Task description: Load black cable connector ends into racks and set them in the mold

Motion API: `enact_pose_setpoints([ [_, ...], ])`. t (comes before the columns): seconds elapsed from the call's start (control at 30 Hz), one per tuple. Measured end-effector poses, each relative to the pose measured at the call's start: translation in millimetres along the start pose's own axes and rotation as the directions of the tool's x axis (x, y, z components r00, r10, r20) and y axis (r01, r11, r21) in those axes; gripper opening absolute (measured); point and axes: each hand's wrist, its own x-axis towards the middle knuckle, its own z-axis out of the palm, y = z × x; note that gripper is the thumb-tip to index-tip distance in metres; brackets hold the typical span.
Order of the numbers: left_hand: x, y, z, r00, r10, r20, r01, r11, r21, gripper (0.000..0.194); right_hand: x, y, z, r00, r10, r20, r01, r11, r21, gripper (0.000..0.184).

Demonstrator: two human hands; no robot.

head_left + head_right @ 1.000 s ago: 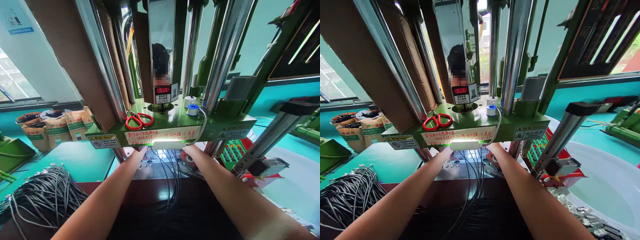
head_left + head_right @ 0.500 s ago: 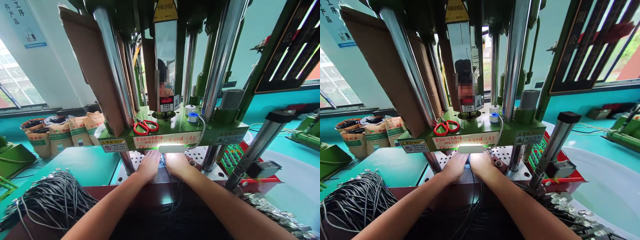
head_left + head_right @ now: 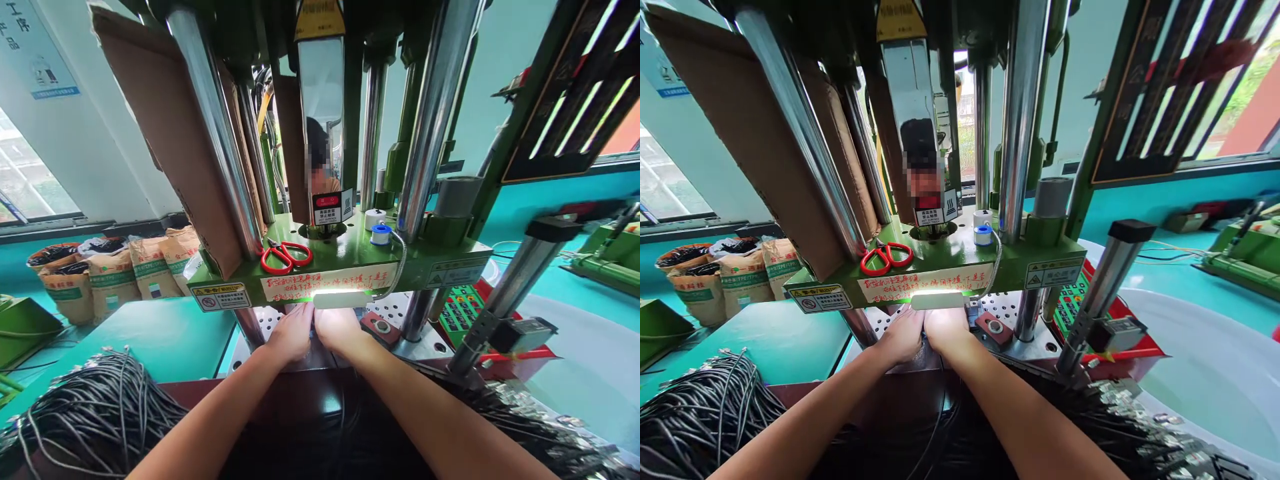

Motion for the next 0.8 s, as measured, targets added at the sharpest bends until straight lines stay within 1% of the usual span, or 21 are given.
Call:
enact_pose_setpoints([
  [0.1,-0.3,5.5,-8.0,0.999,0.036,0.006,-0.036,0.998,0.049,0.054,-7.0,18.1,-6.1,0.997,0.072,-0.022,-0.072,0.997,0.019,0.028],
  [0.2,1.1,13.4,-13.1,0.992,0.126,0.029,-0.128,0.990,0.065,0.054,-19.3,40.5,-7.8,0.987,0.151,-0.051,-0.149,0.988,0.038,0.034],
  [0.27,4.4,19.1,-14.1,0.981,0.188,0.055,-0.191,0.979,0.065,0.053,-25.6,50.5,-5.1,0.983,0.178,-0.054,-0.175,0.983,0.055,0.035],
  [0.33,9.2,24.3,-14.2,0.969,0.234,0.079,-0.239,0.969,0.063,0.054,-28.0,54.6,-1.1,0.983,0.178,-0.043,-0.175,0.982,0.075,0.033],
  [0.47,17.6,31.2,-16.1,0.947,0.302,0.110,-0.309,0.949,0.062,0.057,-23.4,53.3,4.1,0.986,0.164,-0.015,-0.161,0.981,0.111,0.034],
  [0.6,21.6,32.8,-16.5,0.944,0.299,0.139,-0.310,0.948,0.065,0.060,-17.1,55.5,9.2,0.986,0.166,0.019,-0.167,0.976,0.140,0.034],
  [0.8,31.2,29.6,-6.6,0.951,0.260,0.165,-0.273,0.960,0.062,0.062,-12.6,63.5,19.0,0.984,0.167,0.057,-0.173,0.974,0.144,0.032],
])
